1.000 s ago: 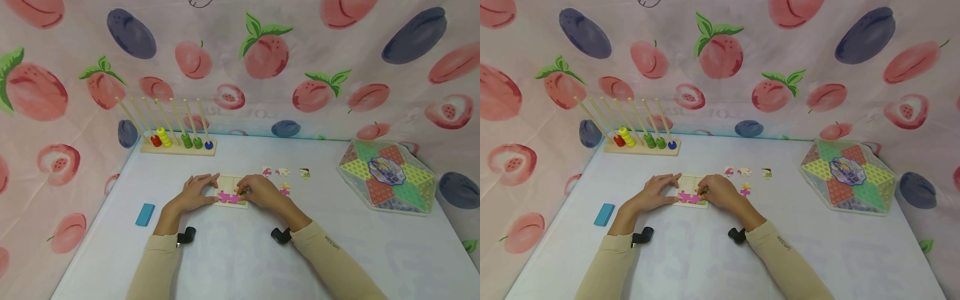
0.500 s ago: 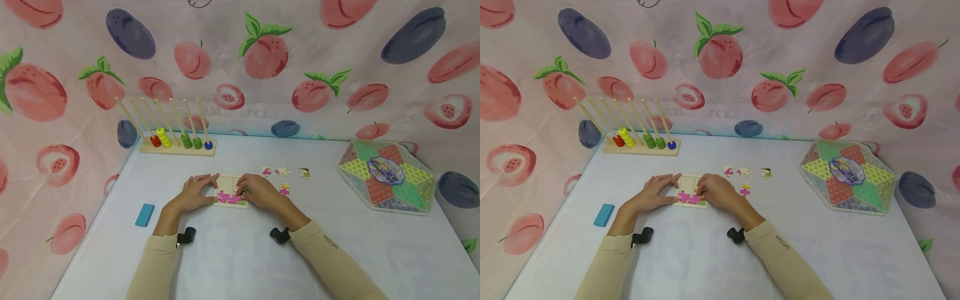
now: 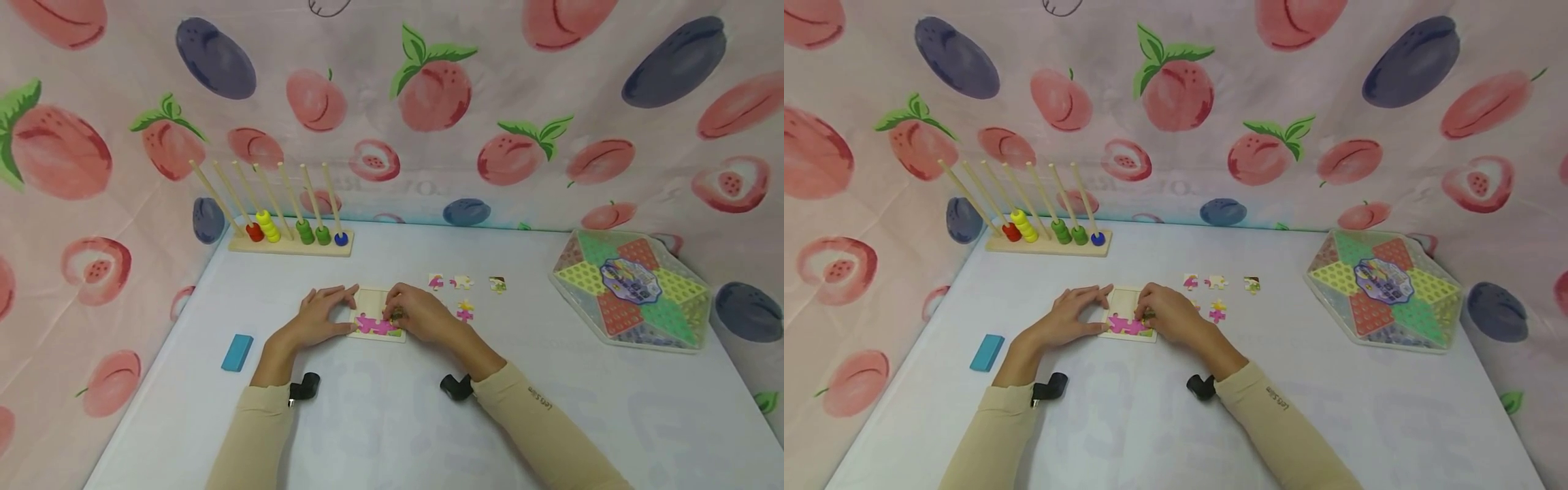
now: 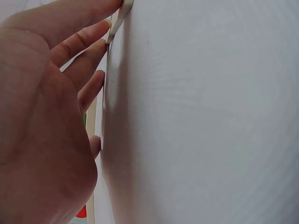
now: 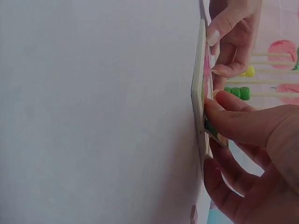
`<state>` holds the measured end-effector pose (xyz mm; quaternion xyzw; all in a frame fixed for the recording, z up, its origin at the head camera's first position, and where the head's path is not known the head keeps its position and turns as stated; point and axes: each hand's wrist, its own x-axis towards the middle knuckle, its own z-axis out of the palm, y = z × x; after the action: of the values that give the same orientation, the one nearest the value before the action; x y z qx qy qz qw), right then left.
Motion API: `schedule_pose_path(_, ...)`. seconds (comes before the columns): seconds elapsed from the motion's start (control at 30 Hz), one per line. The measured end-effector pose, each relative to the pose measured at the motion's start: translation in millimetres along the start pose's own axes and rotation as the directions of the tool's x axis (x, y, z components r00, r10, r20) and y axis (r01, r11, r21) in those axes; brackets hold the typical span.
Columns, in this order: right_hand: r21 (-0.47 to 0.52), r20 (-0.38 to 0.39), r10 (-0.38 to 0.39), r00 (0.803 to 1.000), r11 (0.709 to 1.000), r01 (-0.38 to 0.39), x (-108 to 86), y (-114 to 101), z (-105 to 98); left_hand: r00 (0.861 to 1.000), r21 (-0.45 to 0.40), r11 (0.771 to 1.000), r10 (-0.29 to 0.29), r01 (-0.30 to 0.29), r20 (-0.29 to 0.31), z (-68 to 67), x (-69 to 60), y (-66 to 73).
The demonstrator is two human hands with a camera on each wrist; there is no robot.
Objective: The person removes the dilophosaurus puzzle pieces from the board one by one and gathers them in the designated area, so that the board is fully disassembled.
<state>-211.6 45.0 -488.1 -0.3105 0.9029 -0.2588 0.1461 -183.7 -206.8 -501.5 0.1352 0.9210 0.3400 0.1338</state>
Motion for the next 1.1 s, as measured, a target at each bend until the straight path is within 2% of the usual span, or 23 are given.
schedule_pose_path(0.3,0.025,0.005,0.005,1.000,1.000,-0.005,2.0,-1.9,-0.4,1.000,0.000,1.000,0.009,-0.009,-0.011,-0.4,0.1,-0.6)
schedule_pose_path(0.57,0.055,-0.056,0.029,0.998,0.998,-0.026,-2.2,-0.8,1.8,1.000,-0.006,1.000,0.010,-0.010,-0.006,0.5,-0.7,-1.8)
schedule_pose_path(0.8,0.247,-0.117,0.001,0.993,0.969,0.028,-24.8,0.8,-11.9,1.000,0.000,1.000,0.020,-0.020,-0.004,1.5,-1.7,-0.7)
schedule_pose_path(0.93,0.242,-0.164,-0.018,0.986,0.969,0.058,-39.9,7.0,-25.7,1.000,-0.003,1.000,0.018,-0.018,-0.005,1.2,-2.0,-0.3)
schedule_pose_path(1.1,0.237,-0.224,0.028,0.974,0.971,0.026,-60.2,20.9,-45.7,1.000,-0.005,1.000,0.020,-0.020,-0.007,1.0,-2.2,-0.7)
